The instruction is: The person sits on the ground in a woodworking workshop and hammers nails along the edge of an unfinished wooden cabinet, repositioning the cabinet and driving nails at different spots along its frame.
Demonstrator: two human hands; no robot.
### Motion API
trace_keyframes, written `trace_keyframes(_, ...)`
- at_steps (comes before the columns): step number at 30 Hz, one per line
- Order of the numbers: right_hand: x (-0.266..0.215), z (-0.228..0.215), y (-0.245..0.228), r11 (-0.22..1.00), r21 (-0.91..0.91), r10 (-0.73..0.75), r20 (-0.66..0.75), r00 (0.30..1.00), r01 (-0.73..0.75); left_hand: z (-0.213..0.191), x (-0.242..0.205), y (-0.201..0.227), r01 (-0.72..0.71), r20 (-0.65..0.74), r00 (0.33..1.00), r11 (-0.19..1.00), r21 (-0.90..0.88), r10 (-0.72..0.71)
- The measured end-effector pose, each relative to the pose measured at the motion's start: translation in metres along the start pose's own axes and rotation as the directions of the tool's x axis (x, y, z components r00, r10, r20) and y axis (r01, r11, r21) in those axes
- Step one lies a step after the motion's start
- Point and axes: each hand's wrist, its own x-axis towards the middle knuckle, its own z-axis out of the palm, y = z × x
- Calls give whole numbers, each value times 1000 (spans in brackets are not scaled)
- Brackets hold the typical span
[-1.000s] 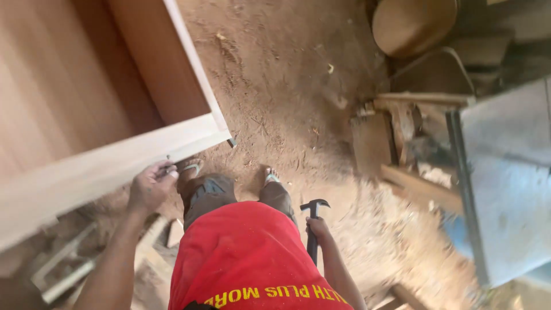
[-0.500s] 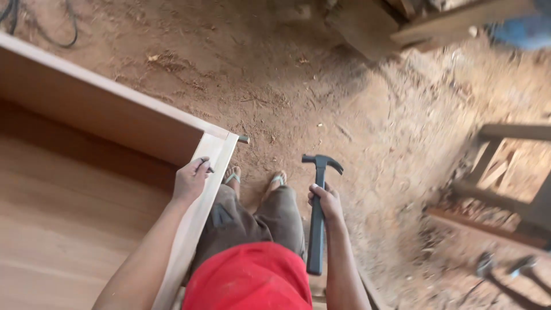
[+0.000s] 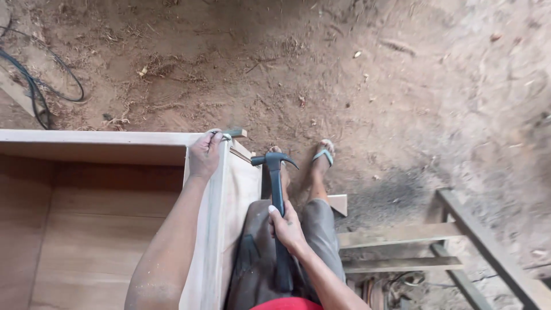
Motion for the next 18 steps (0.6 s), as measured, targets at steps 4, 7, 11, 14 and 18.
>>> trace_keyframes(4, 20, 8, 21, 996, -19, -92, 23, 995, 92, -2, -4, 11, -78, 35, 997, 991, 106, 74)
trace_keyframes(7, 21, 32, 3, 994, 49, -99, -22, 995, 100, 1, -5, 5, -124, 29, 992, 984, 130, 121)
trace_keyframes(11, 24, 52, 6, 958, 238, -161, -15, 987, 160, -2, -6, 17, -125, 41, 992, 977, 175, 120)
trace_keyframes(14, 25, 61, 3, 948, 255, -191, -30, 981, 192, -2, -5, 20, -124, 38, 992, 978, 170, 119)
trace_keyframes(18, 27, 70, 5, 944, 233, -228, -44, 973, 232, -2, -7, 19, -105, 24, 994, 977, 186, 102)
